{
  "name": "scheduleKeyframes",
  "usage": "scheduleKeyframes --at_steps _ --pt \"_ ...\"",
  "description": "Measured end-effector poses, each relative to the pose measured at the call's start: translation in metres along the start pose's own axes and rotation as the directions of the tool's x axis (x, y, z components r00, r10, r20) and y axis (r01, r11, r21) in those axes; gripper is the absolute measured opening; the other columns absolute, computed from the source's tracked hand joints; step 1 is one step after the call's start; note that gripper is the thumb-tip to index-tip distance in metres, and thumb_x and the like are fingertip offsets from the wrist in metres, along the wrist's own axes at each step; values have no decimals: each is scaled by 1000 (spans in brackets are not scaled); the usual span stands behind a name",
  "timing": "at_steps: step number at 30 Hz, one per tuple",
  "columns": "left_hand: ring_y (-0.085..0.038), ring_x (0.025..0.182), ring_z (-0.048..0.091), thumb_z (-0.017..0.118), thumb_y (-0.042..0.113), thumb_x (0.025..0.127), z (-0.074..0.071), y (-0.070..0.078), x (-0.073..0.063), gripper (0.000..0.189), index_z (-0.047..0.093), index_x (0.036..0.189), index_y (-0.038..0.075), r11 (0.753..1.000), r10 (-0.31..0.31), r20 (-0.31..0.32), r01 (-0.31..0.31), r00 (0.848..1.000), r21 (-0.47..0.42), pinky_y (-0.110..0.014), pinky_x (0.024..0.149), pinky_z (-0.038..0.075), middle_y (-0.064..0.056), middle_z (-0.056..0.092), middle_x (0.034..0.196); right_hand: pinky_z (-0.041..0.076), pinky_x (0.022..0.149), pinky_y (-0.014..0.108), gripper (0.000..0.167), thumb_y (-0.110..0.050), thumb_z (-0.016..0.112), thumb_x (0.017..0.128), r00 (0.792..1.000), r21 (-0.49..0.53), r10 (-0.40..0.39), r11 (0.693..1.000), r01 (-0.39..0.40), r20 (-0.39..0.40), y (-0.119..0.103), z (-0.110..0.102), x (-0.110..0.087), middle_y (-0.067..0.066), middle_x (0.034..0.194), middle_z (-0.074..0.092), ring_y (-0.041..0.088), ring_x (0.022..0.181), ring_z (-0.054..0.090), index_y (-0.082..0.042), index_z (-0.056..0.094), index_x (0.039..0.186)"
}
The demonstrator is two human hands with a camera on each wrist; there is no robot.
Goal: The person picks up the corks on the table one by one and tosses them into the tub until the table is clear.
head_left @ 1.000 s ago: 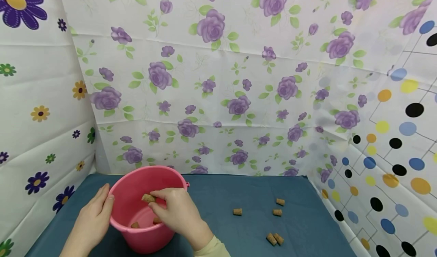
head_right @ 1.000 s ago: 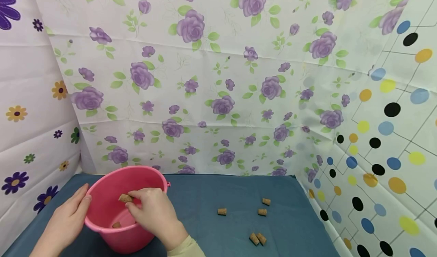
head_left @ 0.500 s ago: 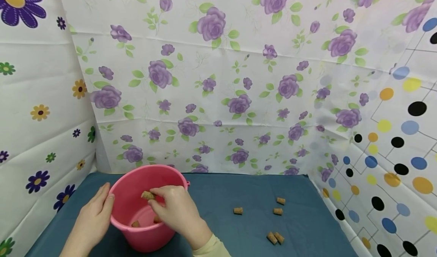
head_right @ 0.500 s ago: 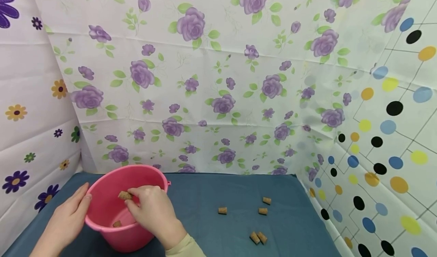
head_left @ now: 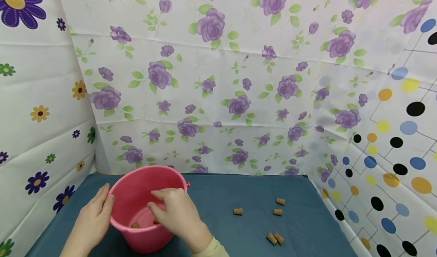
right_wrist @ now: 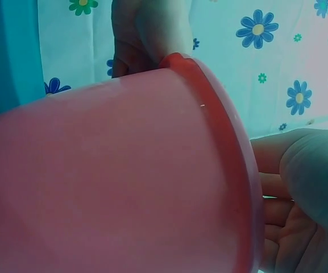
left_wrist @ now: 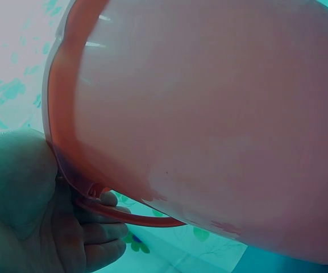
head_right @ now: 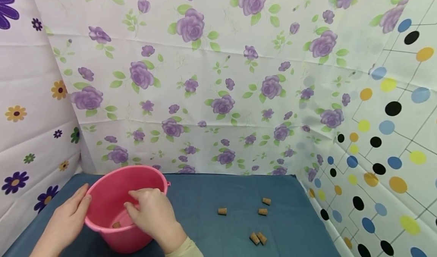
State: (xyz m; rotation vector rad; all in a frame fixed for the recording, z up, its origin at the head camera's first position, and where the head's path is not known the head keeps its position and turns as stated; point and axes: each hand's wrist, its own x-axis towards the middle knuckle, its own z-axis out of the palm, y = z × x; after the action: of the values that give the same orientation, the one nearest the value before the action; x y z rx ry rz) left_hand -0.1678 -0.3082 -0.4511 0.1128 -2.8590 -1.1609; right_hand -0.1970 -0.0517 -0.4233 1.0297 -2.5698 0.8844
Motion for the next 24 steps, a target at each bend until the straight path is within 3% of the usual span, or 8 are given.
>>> scheduleKeyframes --at_steps 8,13,20,24 --pt "-64 152 15 19 45 118 -1 1 0 76 12 162 -16 1000 -4 2 4 1000 1 -79 116 23 -44 12 165 54 86 8 29 -27 79 101 1000 7 10 1000 -10 -11 -2 -3 -2 -12 112 79 -20 76 60 -17 81 128" --pt "-63 153 14 19 46 118 -1 1 -1 76 11 162 -16 1000 -13 11 13 1000 -1 -79 116 22 -43 11 166 54 82 7 29 -29 78 101 1000 20 27 999 -27 -11 -2 -4 -4 -12 113 79 -21 73 59 -19 81 128" --pt "-63 153 14 19 44 118 0 2 -1 75 12 162 -16 1000 -7 -6 7 1000 -1 -79 116 22 -43 12 166 54 83 8 27 -29 78 101 999 56 32 998 -30 -44 -2 -7 -10 -13 117 79 -7 102 70 -20 82 126" --pt "-63 153 14 19 45 118 0 3 -1 75 12 162 -16 1000 -10 -1 10 1000 -2 -79 116 22 -43 11 166 54 86 9 26 -27 78 101 996 120 34 992 -24 -80 -1 -9 -17 -12 117 79 -4 108 70 -19 82 125"
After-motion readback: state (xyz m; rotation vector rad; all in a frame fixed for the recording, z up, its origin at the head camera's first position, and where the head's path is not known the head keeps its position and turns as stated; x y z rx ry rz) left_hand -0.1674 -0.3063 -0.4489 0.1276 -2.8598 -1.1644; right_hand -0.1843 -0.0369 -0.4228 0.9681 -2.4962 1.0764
